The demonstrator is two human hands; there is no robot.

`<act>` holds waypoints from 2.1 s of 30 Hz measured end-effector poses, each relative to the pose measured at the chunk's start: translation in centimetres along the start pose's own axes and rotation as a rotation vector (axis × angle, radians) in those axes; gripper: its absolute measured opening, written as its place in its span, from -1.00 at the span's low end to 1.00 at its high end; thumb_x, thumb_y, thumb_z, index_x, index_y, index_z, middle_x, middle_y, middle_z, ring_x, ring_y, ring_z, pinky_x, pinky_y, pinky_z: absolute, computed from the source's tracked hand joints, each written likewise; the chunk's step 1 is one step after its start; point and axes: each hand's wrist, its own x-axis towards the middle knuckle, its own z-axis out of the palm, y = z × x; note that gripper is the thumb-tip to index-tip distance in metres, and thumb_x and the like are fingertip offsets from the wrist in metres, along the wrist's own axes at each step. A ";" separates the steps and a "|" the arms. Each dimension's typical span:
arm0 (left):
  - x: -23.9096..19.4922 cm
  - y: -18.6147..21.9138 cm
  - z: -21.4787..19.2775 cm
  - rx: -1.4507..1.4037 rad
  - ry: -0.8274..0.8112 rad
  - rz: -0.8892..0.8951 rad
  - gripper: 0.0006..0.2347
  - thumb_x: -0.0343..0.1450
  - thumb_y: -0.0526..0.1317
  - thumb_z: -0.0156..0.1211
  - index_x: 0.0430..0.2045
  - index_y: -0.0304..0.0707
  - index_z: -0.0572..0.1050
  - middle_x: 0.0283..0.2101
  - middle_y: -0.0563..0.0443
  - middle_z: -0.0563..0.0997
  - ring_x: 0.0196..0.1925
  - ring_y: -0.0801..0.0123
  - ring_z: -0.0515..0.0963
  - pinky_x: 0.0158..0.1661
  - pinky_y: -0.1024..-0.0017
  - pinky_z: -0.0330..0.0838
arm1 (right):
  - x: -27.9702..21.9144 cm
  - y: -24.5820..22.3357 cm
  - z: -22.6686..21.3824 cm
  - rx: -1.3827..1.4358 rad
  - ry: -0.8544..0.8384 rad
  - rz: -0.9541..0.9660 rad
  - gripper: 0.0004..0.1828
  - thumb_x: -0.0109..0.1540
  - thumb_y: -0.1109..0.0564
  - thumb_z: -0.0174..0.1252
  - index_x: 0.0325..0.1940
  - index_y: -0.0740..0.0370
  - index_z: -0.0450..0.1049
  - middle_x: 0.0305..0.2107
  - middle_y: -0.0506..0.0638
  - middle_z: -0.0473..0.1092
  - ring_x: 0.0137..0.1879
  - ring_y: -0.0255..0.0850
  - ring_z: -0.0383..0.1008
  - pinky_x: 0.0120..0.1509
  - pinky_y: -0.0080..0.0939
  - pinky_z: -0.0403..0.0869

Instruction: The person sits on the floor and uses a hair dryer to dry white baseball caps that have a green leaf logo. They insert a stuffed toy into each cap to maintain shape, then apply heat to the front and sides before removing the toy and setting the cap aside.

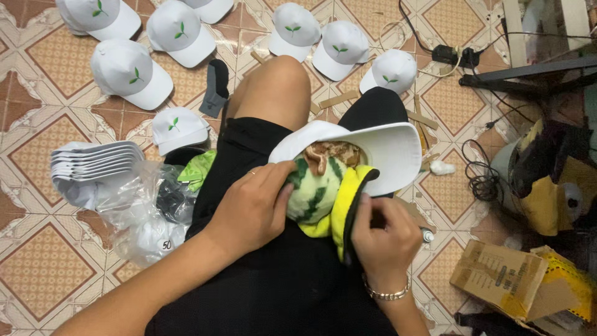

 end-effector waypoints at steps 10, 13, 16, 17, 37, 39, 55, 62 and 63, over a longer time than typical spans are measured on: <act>4.4 -2.2 1.9 0.141 -0.293 -0.264 -0.84 0.43 -0.20 0.11 -0.32 -0.35 0.40 -0.56 -0.34 0.57 -0.49 -0.22 0.62 -0.46 0.02 0.48 | 3.5 -5.2 -0.8 0.301 -0.088 -0.682 -0.52 0.21 0.16 0.31 0.16 0.45 0.45 0.12 0.31 0.44 0.30 0.16 0.44 0.44 0.06 0.36; 4.2 -1.8 1.7 0.302 -0.341 0.007 -0.89 0.37 -0.23 0.10 -0.47 -0.28 0.41 -0.55 -0.21 0.57 -0.55 -0.01 0.64 -0.54 0.15 0.50 | 4.2 -5.3 -0.5 0.276 -0.187 -0.797 -0.55 0.20 0.22 0.26 0.14 0.47 0.48 0.11 0.32 0.46 0.28 0.17 0.47 0.44 0.12 0.36; 1.8 -0.3 1.2 0.366 -0.303 0.157 -0.91 0.34 -0.25 0.11 -0.54 -0.26 0.39 -0.60 -0.09 0.53 -0.61 0.15 0.60 -0.63 0.26 0.44 | 2.9 -4.1 -1.1 0.297 -0.258 -0.784 -0.65 0.18 0.30 0.20 0.05 0.48 0.49 0.04 0.33 0.47 0.23 0.19 0.50 0.42 0.13 0.40; 1.0 0.1 1.0 0.361 -0.293 0.193 -0.90 0.31 -0.25 0.12 -0.56 -0.25 0.38 -0.61 -0.07 0.51 -0.62 0.18 0.58 -0.64 0.29 0.42 | 2.4 -3.7 -1.0 0.289 -0.269 -0.785 -0.68 0.16 0.31 0.20 0.00 0.46 0.50 -0.01 0.32 0.48 0.20 0.19 0.51 0.41 0.14 0.42; 0.0 0.8 1.9 0.042 -0.345 0.100 -0.84 0.35 -0.23 0.17 -0.59 -0.33 0.40 -0.67 -0.13 0.49 -0.68 0.16 0.55 -0.66 0.24 0.39 | 3.4 1.0 2.8 0.480 -0.281 -0.704 -0.77 0.12 0.19 0.18 -0.21 0.41 0.54 -0.30 0.21 0.52 -0.17 0.01 0.58 0.06 0.02 0.52; -0.4 1.7 2.1 0.152 -0.242 0.210 -0.85 0.36 -0.24 0.13 -0.62 -0.28 0.39 -0.70 -0.07 0.45 -0.73 0.24 0.49 -0.71 0.28 0.32 | 1.8 2.2 3.4 0.492 0.071 -0.595 -0.82 0.24 0.21 0.20 -0.17 0.42 0.55 -0.22 0.26 0.54 -0.17 0.00 0.62 -0.04 -0.13 0.59; -0.2 4.6 1.9 0.495 0.052 0.305 -0.91 0.37 -0.18 0.09 -0.51 -0.11 0.39 -0.69 0.14 0.26 -0.69 0.51 0.27 -0.62 0.50 0.09 | -0.2 2.1 2.9 0.218 -0.183 -0.777 -0.80 0.19 0.06 0.20 -0.37 0.26 0.50 -0.50 0.04 0.46 -0.43 -0.17 0.48 -0.18 -0.15 0.49; -0.3 3.8 2.0 0.553 -0.090 0.174 -0.84 0.35 -0.22 0.15 -0.62 -0.21 0.36 -0.66 0.07 0.32 -0.65 0.47 0.34 -0.58 0.48 0.18 | 1.7 0.6 1.3 0.098 -0.310 -0.870 -0.70 0.06 -0.06 0.34 -0.42 0.23 0.53 -0.57 0.02 0.47 -0.45 -0.10 0.46 -0.16 -0.04 0.44; -0.3 3.7 2.2 0.557 -0.131 0.234 -0.83 0.35 -0.22 0.16 -0.65 -0.22 0.36 -0.68 0.08 0.31 -0.66 0.47 0.34 -0.60 0.47 0.19 | 1.9 0.6 1.1 0.070 -0.393 -0.863 -0.61 -0.01 -0.13 0.42 -0.45 0.24 0.55 -0.57 0.03 0.49 -0.45 -0.06 0.46 -0.20 -0.02 0.39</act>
